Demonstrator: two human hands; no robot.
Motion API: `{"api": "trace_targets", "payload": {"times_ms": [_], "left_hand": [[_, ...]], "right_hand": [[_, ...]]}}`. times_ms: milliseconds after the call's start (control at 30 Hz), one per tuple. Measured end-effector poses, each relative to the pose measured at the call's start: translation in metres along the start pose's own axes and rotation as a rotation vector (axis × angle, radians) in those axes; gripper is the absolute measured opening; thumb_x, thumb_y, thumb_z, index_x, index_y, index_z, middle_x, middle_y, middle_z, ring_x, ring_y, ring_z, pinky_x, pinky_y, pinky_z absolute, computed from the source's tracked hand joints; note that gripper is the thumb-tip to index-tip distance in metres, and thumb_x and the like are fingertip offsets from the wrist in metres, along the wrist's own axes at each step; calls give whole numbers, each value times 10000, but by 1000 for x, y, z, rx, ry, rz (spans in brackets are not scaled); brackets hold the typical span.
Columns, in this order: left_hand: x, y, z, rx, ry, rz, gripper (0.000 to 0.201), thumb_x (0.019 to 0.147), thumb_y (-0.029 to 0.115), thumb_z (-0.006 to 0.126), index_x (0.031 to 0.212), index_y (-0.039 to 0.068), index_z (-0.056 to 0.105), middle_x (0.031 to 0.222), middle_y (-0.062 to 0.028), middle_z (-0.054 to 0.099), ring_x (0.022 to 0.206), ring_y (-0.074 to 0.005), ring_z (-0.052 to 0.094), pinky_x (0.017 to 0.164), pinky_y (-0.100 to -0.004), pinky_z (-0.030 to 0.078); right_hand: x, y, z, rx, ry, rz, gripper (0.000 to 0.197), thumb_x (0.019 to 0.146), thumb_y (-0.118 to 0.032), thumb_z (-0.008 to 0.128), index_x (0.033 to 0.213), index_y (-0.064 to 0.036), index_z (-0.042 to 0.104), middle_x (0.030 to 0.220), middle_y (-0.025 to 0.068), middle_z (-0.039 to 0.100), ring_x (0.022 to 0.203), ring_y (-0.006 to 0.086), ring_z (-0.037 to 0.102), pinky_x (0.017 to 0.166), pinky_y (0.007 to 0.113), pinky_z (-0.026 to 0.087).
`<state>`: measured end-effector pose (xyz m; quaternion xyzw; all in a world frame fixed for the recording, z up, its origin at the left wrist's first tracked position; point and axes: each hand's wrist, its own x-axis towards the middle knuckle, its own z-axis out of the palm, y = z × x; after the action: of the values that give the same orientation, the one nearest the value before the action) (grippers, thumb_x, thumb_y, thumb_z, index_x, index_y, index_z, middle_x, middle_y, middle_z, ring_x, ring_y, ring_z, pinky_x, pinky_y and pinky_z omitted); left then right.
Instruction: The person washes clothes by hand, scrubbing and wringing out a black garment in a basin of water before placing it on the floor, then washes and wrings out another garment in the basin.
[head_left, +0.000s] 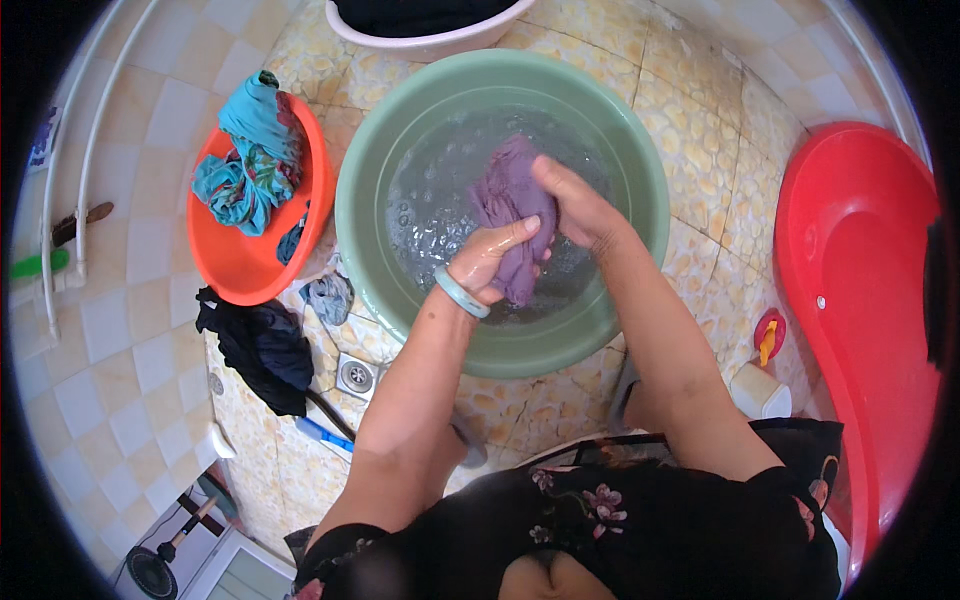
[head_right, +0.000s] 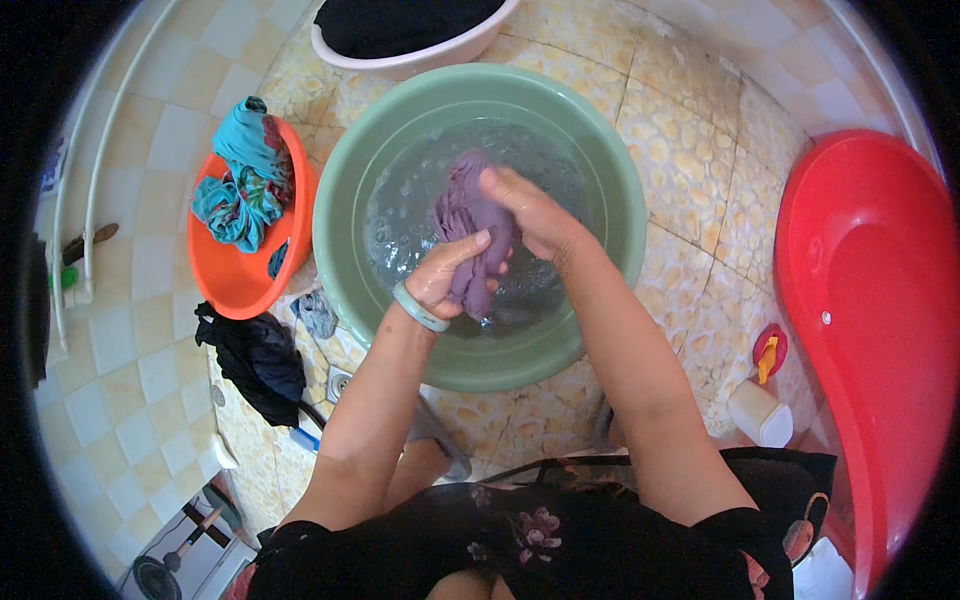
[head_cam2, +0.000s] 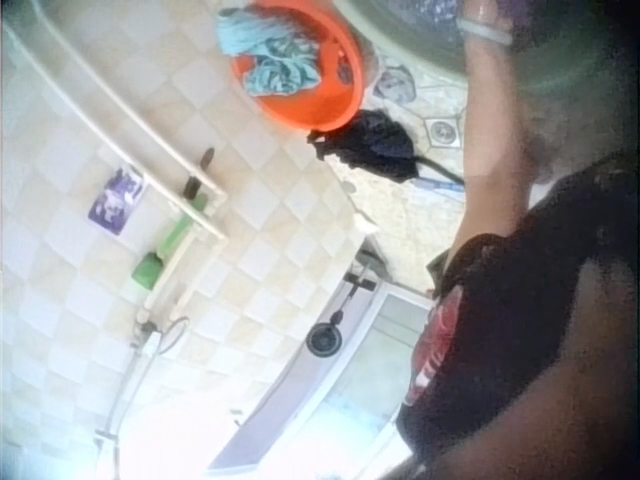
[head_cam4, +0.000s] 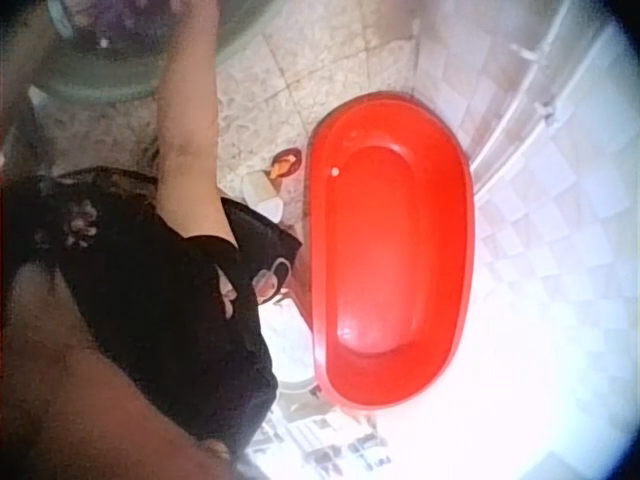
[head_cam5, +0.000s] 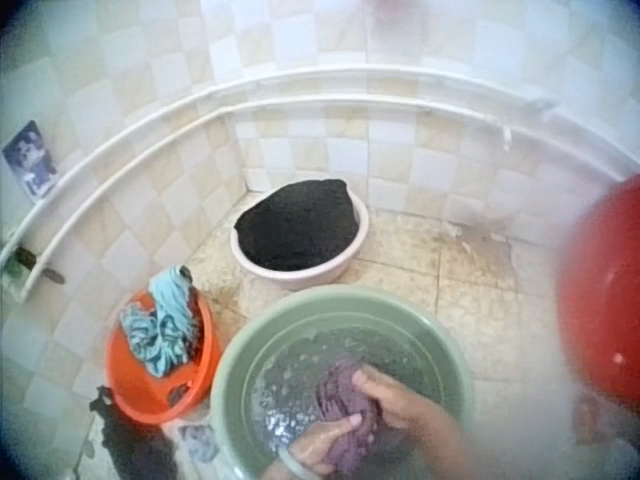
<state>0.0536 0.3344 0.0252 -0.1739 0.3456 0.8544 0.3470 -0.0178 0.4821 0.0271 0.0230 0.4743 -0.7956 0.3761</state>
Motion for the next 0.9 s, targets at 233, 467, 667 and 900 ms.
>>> {"api": "trace_targets", "payload": {"times_ms": [233, 467, 667, 900], "left_hand": [[-5, -12, 21, -166, -197, -64, 398, 796, 233, 688, 1087, 27, 512, 883, -93, 562, 721, -158, 535, 537, -249, 439], [22, -12, 30, 425, 137, 168, 291, 787, 213, 661, 978, 14, 566, 743, -65, 581, 642, -166, 544, 581, -326, 466], [46, -18, 10, 1358, 675, 172, 399, 771, 269, 602, 1012, -42, 541, 918, -260, 619, 911, -423, 581, 781, -465, 465], [25, -29, 25, 1377, 750, 540, 741, 737, 236, 671, 1291, 1, 238, 1021, -260, 591, 894, -443, 587, 800, -460, 471]], "right_hand": [[0, -21, 0, 47, -237, -15, 414, 827, -263, 623, 1176, -66, 517, 1011, 133, 579, 881, 251, 599, 770, 358, 507], [26, -16, -3, -756, 65, -116, 167, 753, -152, 616, 857, -22, 633, 820, 104, 634, 839, 234, 618, 732, 331, 486], [47, 0, 12, -1240, 370, -42, 171, 766, -144, 560, 865, -49, 661, 903, 200, 635, 896, 349, 605, 809, 407, 468], [49, 3, 14, -1254, 432, -14, 251, 772, -209, 609, 972, -59, 633, 987, 180, 629, 959, 336, 592, 862, 399, 454]]}}
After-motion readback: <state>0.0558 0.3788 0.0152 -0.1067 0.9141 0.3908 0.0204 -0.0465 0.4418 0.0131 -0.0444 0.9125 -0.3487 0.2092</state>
